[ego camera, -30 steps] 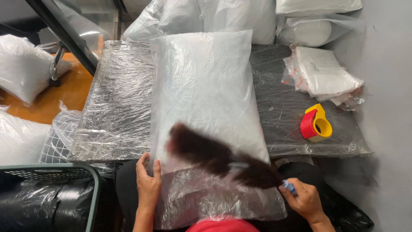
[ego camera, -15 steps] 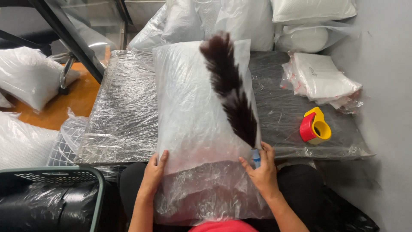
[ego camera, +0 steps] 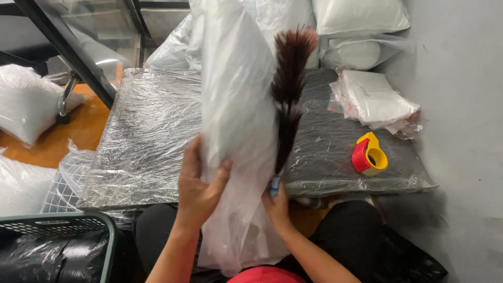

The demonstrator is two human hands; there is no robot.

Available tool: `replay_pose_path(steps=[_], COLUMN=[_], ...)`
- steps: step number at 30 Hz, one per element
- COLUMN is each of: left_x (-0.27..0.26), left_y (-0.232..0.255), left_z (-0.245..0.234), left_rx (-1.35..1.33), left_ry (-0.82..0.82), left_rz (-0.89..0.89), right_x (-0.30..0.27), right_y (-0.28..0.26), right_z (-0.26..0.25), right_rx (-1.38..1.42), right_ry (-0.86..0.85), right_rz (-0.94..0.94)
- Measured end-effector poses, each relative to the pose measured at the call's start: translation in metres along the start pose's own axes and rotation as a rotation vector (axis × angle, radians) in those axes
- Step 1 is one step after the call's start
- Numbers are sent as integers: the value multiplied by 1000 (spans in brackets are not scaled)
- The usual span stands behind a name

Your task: The person places a pillow into a plastic bag, uses a duster to smooth it, compresses it using a vacuum cleaner, and ties the bag shut.

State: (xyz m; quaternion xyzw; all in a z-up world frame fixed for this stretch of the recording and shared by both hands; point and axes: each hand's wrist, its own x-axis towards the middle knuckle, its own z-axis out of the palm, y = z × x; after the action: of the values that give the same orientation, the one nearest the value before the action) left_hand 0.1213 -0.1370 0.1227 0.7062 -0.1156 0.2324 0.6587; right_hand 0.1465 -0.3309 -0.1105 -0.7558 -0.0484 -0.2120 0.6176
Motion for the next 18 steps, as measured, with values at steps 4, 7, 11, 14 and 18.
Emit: replay_pose_path(steps=[4,7,11,14,18], left_x=[22,16,-16,-51,-105], left_y=[26,14,-67,-81,-116], left_z=[54,84,102,114,137], left_rx=[244,469,634,620,668], left_ry=[32,-36,-123,-197,-624], left_rz=[499,584,525,490,495], right_x=[5,10,28,28,41], right_y=[12,9,7,1,-42], right_z=[8,-9,-49,-98,-163], right_rx=[165,175,166,137,-86], right_ry=[-16,39,65,130,132], right_rz=[139,268,390,542,381])
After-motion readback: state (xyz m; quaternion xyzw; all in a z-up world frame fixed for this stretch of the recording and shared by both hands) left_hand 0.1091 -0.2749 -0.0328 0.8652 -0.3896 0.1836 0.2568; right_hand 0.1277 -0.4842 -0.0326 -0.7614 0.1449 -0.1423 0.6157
